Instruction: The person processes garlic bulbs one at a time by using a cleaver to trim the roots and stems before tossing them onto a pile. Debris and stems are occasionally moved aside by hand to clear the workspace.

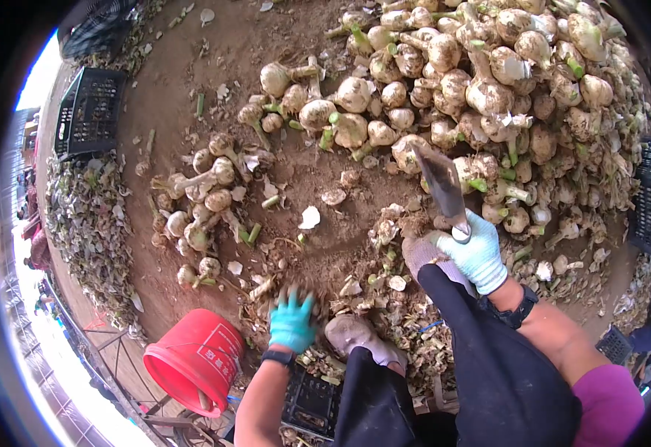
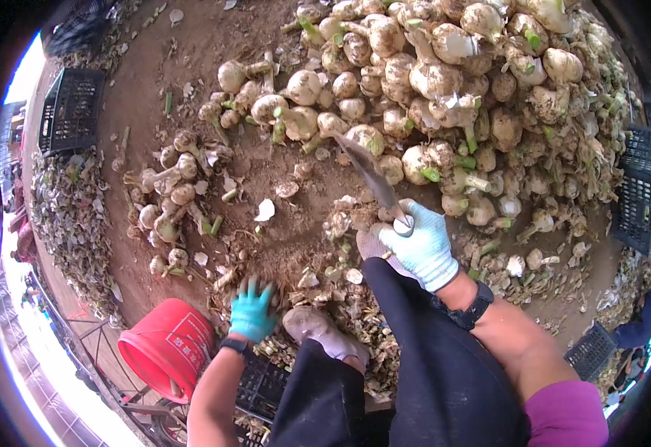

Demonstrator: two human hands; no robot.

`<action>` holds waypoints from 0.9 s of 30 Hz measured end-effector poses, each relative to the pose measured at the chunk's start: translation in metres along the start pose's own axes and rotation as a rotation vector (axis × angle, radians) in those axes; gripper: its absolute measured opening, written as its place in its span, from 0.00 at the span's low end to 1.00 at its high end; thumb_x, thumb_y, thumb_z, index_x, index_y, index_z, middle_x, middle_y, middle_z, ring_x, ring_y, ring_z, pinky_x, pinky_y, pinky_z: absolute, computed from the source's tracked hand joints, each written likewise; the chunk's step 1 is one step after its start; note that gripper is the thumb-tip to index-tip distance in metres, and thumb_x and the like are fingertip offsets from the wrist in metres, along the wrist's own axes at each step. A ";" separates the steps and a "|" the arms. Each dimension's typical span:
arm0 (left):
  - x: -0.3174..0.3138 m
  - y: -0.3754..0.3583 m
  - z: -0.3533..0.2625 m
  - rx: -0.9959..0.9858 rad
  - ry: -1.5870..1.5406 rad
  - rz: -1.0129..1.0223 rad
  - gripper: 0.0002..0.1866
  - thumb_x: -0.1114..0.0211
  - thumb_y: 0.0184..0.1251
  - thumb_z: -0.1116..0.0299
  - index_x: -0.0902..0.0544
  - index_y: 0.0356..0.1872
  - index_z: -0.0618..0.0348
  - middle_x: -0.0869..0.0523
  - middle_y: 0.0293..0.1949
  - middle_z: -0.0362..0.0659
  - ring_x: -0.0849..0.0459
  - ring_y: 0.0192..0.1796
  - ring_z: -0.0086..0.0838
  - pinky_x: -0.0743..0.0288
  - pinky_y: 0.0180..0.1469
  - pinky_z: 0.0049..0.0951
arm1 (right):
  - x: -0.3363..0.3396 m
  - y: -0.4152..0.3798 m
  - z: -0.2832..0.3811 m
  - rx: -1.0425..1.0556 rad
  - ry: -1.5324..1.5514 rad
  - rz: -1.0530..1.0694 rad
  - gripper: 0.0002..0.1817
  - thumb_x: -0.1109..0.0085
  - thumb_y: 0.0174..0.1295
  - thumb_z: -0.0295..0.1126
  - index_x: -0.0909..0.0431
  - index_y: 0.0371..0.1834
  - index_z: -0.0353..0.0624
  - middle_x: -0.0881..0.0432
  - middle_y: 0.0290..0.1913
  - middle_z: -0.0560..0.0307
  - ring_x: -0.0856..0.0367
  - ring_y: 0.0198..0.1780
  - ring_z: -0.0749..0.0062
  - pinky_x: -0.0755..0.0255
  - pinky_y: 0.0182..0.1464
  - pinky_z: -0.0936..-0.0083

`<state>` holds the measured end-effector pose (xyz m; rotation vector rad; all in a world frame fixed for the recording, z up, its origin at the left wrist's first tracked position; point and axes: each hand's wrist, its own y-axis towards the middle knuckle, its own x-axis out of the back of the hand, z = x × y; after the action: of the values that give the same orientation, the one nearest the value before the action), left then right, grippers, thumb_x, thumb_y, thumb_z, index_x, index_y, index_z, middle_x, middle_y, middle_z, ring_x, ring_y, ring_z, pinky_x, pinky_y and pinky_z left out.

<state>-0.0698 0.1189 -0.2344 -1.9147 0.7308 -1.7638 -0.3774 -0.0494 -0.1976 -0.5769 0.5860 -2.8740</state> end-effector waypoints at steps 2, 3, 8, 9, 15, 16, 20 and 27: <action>0.013 -0.025 0.009 0.143 -0.042 0.323 0.42 0.33 0.41 0.52 0.38 0.62 0.48 0.41 0.63 0.55 0.41 0.63 0.52 0.46 0.62 0.51 | 0.000 -0.001 0.007 -0.040 -0.027 0.019 0.10 0.35 0.45 0.29 0.26 0.27 0.38 0.28 0.18 0.62 0.32 0.21 0.82 0.34 0.25 0.80; 0.023 -0.025 0.016 0.187 -0.145 0.486 0.45 0.33 0.40 0.50 0.41 0.64 0.47 0.42 0.64 0.56 0.41 0.64 0.52 0.46 0.63 0.47 | -0.002 0.000 0.007 -0.003 -0.030 0.028 0.11 0.35 0.45 0.30 0.25 0.28 0.38 0.26 0.19 0.61 0.31 0.21 0.81 0.33 0.26 0.80; 0.113 0.040 0.021 0.246 -0.086 0.285 0.39 0.33 0.46 0.50 0.37 0.61 0.53 0.28 0.55 0.52 0.28 0.55 0.45 0.33 0.56 0.38 | -0.011 0.006 0.022 0.053 -0.086 0.131 0.12 0.35 0.46 0.29 0.24 0.32 0.37 0.20 0.23 0.56 0.22 0.26 0.79 0.28 0.29 0.81; 0.135 0.065 0.016 0.270 -0.121 0.053 0.37 0.33 0.47 0.52 0.35 0.59 0.55 0.25 0.51 0.52 0.25 0.51 0.46 0.30 0.53 0.38 | -0.012 0.008 0.026 -0.004 -0.036 0.162 0.12 0.34 0.45 0.29 0.24 0.32 0.37 0.20 0.23 0.56 0.21 0.27 0.78 0.28 0.30 0.81; 0.224 0.225 -0.013 -0.039 -0.277 -0.488 0.17 0.43 0.51 0.75 0.23 0.45 0.52 0.19 0.41 0.48 0.21 0.43 0.43 0.27 0.44 0.35 | -0.012 0.019 0.018 0.030 -0.148 0.186 0.15 0.34 0.43 0.29 0.23 0.34 0.35 0.19 0.28 0.49 0.19 0.29 0.71 0.26 0.33 0.78; 0.223 0.244 -0.016 -0.215 -0.123 -0.484 0.24 0.44 0.48 0.80 0.26 0.51 0.49 0.25 0.51 0.47 0.23 0.47 0.44 0.28 0.47 0.36 | -0.011 0.022 0.015 0.030 -0.158 0.186 0.15 0.34 0.43 0.29 0.23 0.34 0.35 0.19 0.28 0.49 0.19 0.29 0.71 0.26 0.33 0.78; 0.221 0.262 -0.024 -0.167 0.070 -0.303 0.32 0.45 0.43 0.84 0.30 0.54 0.46 0.31 0.58 0.45 0.27 0.53 0.45 0.30 0.53 0.37 | -0.013 0.031 0.018 -0.027 -0.113 0.168 0.14 0.34 0.43 0.29 0.23 0.34 0.36 0.19 0.28 0.49 0.19 0.29 0.71 0.26 0.33 0.78; 0.209 0.189 -0.019 -0.184 -0.325 -0.592 0.33 0.35 0.33 0.79 0.28 0.51 0.53 0.30 0.56 0.48 0.28 0.54 0.44 0.33 0.57 0.34 | -0.020 0.030 0.024 0.041 -0.056 0.141 0.13 0.34 0.43 0.28 0.23 0.33 0.37 0.19 0.26 0.54 0.21 0.27 0.76 0.28 0.32 0.79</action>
<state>-0.0954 -0.1590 -0.1927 -2.6625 0.2206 -1.6573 -0.3478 -0.0804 -0.1962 -0.5835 0.5348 -2.7219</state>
